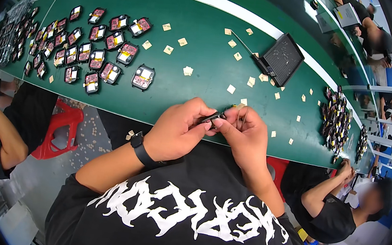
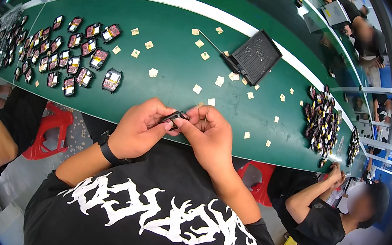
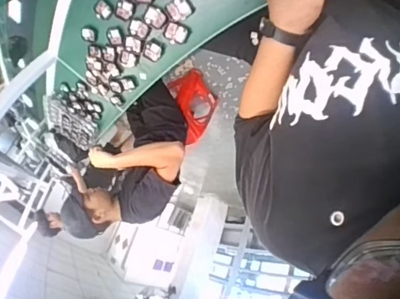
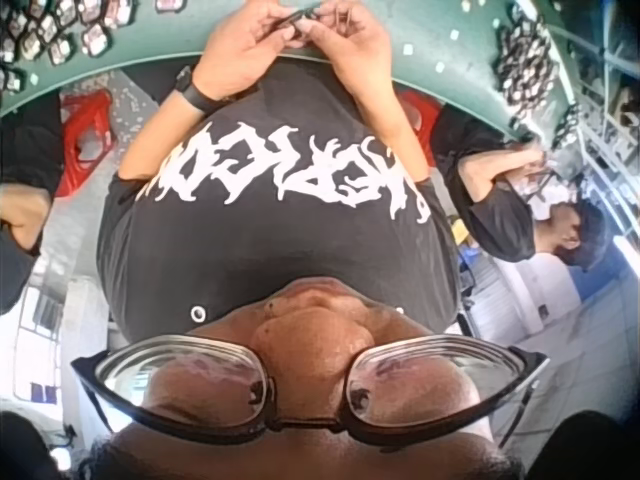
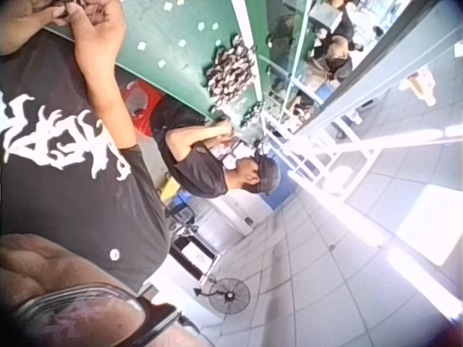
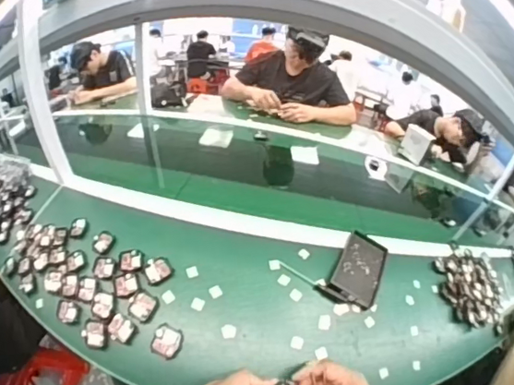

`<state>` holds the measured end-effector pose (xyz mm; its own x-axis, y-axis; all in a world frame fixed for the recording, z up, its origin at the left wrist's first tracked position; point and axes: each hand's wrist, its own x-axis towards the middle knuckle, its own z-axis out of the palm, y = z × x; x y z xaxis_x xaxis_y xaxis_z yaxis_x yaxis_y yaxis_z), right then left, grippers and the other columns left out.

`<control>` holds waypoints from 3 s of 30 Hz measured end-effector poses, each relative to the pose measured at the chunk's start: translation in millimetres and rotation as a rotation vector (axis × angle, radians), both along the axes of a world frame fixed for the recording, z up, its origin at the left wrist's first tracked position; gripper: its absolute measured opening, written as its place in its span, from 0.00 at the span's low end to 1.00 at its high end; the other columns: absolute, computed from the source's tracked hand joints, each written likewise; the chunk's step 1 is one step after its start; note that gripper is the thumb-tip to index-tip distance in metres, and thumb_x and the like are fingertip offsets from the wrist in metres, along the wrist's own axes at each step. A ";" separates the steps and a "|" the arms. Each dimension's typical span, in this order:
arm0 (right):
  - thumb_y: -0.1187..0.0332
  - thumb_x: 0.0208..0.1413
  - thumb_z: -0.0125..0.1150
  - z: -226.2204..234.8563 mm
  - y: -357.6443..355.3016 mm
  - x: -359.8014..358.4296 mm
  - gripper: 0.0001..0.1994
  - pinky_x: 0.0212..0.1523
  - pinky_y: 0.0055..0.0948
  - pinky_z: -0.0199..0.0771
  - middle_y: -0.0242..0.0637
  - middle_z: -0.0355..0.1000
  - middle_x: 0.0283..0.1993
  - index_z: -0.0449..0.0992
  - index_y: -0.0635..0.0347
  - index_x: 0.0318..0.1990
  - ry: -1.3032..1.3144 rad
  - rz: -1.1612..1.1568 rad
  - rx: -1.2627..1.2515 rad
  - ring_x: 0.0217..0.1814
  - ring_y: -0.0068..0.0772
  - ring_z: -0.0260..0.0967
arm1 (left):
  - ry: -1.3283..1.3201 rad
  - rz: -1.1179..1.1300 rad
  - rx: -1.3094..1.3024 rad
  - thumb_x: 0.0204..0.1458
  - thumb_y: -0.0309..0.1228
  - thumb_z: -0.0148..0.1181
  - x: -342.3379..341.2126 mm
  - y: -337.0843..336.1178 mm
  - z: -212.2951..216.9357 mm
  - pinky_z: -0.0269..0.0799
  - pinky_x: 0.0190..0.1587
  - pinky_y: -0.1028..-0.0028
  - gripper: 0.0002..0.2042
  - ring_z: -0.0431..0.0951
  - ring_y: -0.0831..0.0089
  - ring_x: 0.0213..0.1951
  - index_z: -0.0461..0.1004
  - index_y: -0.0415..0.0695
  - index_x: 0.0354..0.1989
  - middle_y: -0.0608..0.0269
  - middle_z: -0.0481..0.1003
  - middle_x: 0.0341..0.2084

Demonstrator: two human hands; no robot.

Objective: Manually assembling small electronic modules on a production line using tweezers and manual dexterity.

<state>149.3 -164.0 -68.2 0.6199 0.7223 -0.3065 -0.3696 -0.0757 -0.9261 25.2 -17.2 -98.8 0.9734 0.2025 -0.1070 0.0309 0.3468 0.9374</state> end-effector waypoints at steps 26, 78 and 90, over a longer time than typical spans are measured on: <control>0.74 0.64 0.64 81.5 -22.9 -5.5 0.07 0.31 0.18 0.65 0.26 0.71 0.35 0.73 0.65 0.44 -0.154 0.255 0.029 0.33 0.10 0.64 | 0.182 -0.160 -0.105 0.66 0.23 0.49 -20.8 17.0 112.9 0.74 0.29 0.80 0.17 0.78 0.78 0.28 0.65 0.33 0.62 0.54 0.79 0.36; 0.78 0.35 0.67 103.1 -35.0 -15.2 0.11 0.17 0.24 0.62 0.42 0.71 0.29 0.79 0.73 0.30 -1.817 0.260 0.015 0.25 0.32 0.67 | 0.105 -0.250 0.235 0.70 0.24 0.40 -14.9 6.7 114.3 0.77 0.26 0.80 0.18 0.79 0.80 0.25 0.66 0.29 0.64 0.60 0.79 0.29; 0.75 0.29 0.67 99.5 -33.3 -17.1 0.15 0.15 0.25 0.63 0.43 0.70 0.26 0.80 0.76 0.31 -1.699 0.257 0.096 0.20 0.34 0.67 | 0.143 -0.282 0.250 0.69 0.23 0.41 -15.8 7.7 116.9 0.77 0.26 0.81 0.17 0.78 0.81 0.26 0.68 0.30 0.62 0.58 0.79 0.32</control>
